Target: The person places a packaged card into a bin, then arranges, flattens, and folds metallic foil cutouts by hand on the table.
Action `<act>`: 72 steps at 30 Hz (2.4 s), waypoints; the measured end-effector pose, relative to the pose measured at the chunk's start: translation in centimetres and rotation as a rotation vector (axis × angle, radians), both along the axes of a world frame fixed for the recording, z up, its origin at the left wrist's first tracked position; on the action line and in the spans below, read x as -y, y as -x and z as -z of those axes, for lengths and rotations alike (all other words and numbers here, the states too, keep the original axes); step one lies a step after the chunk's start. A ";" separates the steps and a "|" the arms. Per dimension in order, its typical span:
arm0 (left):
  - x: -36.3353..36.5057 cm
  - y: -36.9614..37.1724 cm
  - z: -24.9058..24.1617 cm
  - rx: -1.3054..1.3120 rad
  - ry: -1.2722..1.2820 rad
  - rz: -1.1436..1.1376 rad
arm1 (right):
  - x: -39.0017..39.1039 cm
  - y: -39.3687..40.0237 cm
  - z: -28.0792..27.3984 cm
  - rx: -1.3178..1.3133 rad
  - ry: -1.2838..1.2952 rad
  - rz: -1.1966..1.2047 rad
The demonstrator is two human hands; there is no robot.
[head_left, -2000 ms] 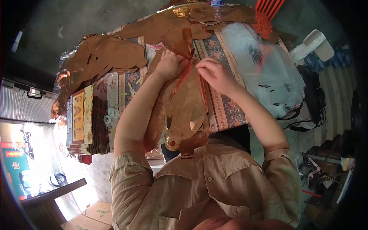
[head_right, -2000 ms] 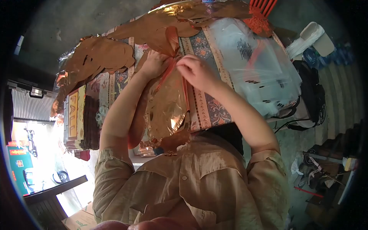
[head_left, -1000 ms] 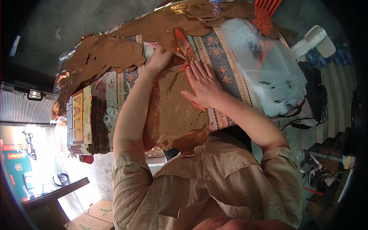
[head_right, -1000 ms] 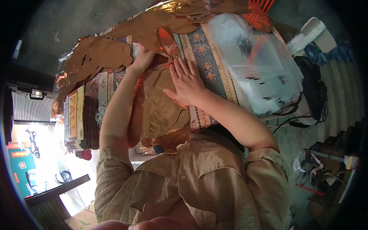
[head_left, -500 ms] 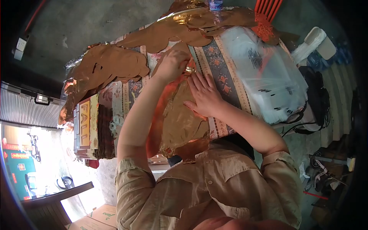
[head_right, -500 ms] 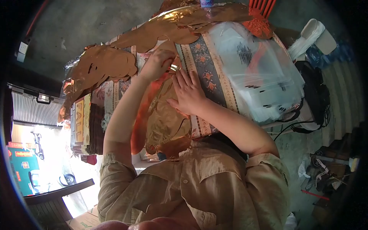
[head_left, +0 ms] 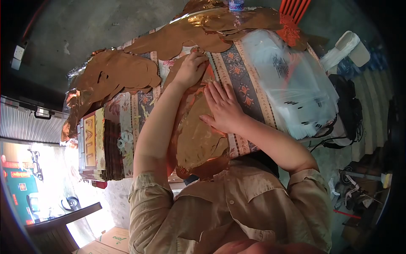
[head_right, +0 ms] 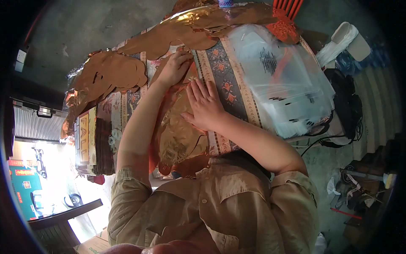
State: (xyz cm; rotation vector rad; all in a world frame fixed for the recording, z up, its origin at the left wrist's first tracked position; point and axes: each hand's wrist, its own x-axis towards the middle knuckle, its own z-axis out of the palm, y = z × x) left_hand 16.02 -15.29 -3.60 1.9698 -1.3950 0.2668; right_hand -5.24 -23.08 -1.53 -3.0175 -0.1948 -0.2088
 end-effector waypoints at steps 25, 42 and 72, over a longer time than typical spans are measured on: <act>-0.4 0.7 -0.3 -0.011 -0.077 -0.018 | 0.4 -2.0 0.7 0.054 -0.157 0.007; 1.2 -0.7 -2.8 0.093 -0.331 -0.204 | -0.3 -1.6 0.7 0.113 -0.045 0.019; -23.7 23.3 -6.8 -0.137 -0.250 -0.869 | 0.1 -2.2 0.4 -0.068 0.018 0.018</act>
